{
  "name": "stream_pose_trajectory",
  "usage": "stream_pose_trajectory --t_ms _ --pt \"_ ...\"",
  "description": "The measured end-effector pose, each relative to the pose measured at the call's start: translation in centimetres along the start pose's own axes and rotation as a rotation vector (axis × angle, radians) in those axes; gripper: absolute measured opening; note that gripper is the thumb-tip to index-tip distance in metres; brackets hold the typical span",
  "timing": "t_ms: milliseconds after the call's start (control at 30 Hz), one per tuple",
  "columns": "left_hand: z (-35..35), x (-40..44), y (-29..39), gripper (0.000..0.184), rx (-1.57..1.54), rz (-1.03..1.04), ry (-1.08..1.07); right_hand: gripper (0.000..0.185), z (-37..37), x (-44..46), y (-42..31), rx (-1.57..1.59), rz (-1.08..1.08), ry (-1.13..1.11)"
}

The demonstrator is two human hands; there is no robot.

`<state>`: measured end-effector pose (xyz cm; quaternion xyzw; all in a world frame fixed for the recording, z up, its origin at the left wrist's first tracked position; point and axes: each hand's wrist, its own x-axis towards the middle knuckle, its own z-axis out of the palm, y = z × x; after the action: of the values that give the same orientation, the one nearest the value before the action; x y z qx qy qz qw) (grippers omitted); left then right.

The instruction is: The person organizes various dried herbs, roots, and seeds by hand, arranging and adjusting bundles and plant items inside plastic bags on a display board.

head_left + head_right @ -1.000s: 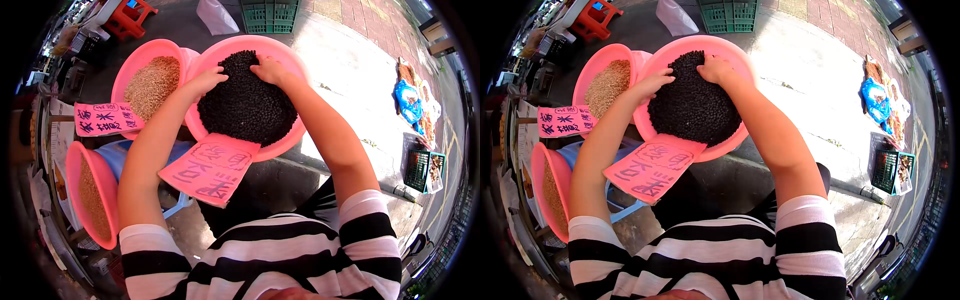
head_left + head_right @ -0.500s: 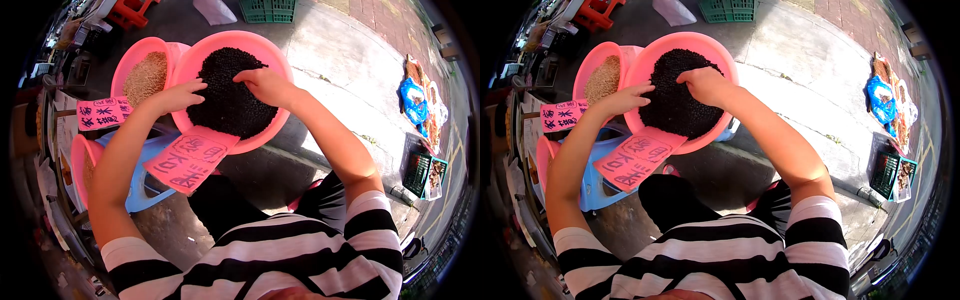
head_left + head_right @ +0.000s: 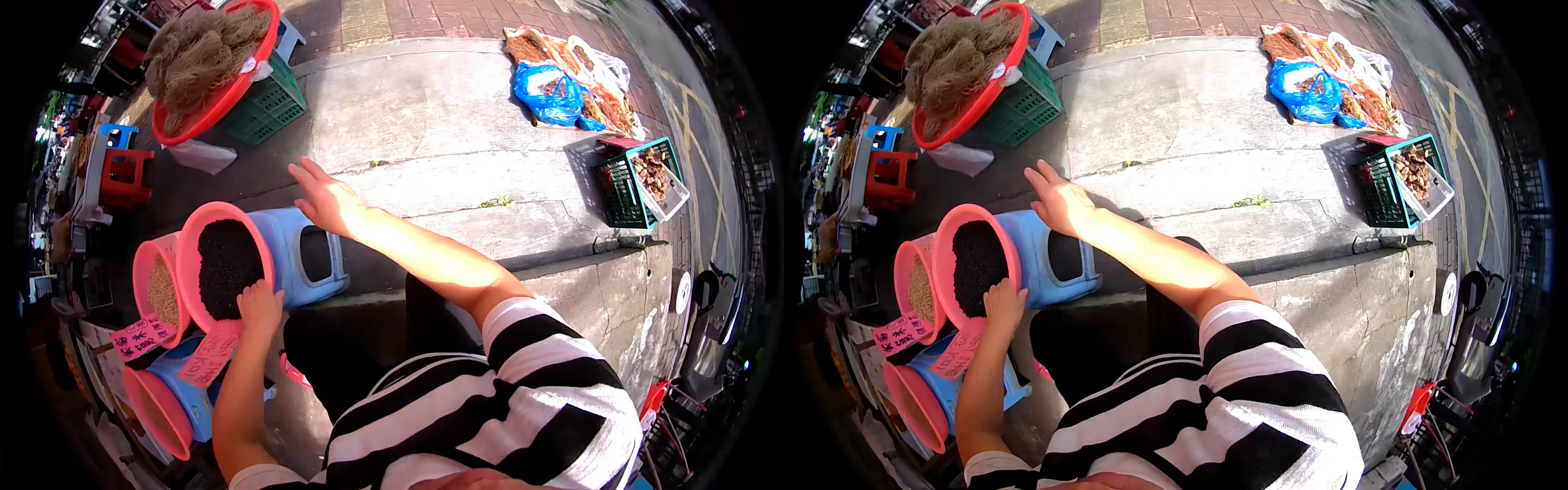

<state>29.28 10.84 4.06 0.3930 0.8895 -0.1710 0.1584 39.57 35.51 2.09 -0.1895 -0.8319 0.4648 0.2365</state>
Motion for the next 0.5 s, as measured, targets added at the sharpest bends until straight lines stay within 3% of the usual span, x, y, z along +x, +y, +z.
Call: stream_pose_trajectory --t_ms 167,200,333,433,500 --pt "0.9 1.6 -1.7 0.028 -0.071 0.041 0.049 0.040 -12.7 -3.9 10.7 -0.249 0.298 0.183" --pt "1.0 1.5 -1.6 0.029 -0.069 0.041 0.014 0.036 -15.0 -5.2 11.1 -0.193 0.428 0.179" --pt "1.3 2.7 -2.9 0.032 -0.037 0.053 -0.044 0.031 -17.8 -8.1 18.7 -0.181 0.510 0.347" --pt "1.8 3.2 -3.5 0.033 -0.002 0.050 -0.066 0.034 -22.9 -10.2 21.5 -0.138 0.775 0.356" --pt "1.6 3.1 -3.2 0.032 0.017 0.035 -0.089 0.035 -27.4 -13.6 25.1 0.062 0.780 0.460"
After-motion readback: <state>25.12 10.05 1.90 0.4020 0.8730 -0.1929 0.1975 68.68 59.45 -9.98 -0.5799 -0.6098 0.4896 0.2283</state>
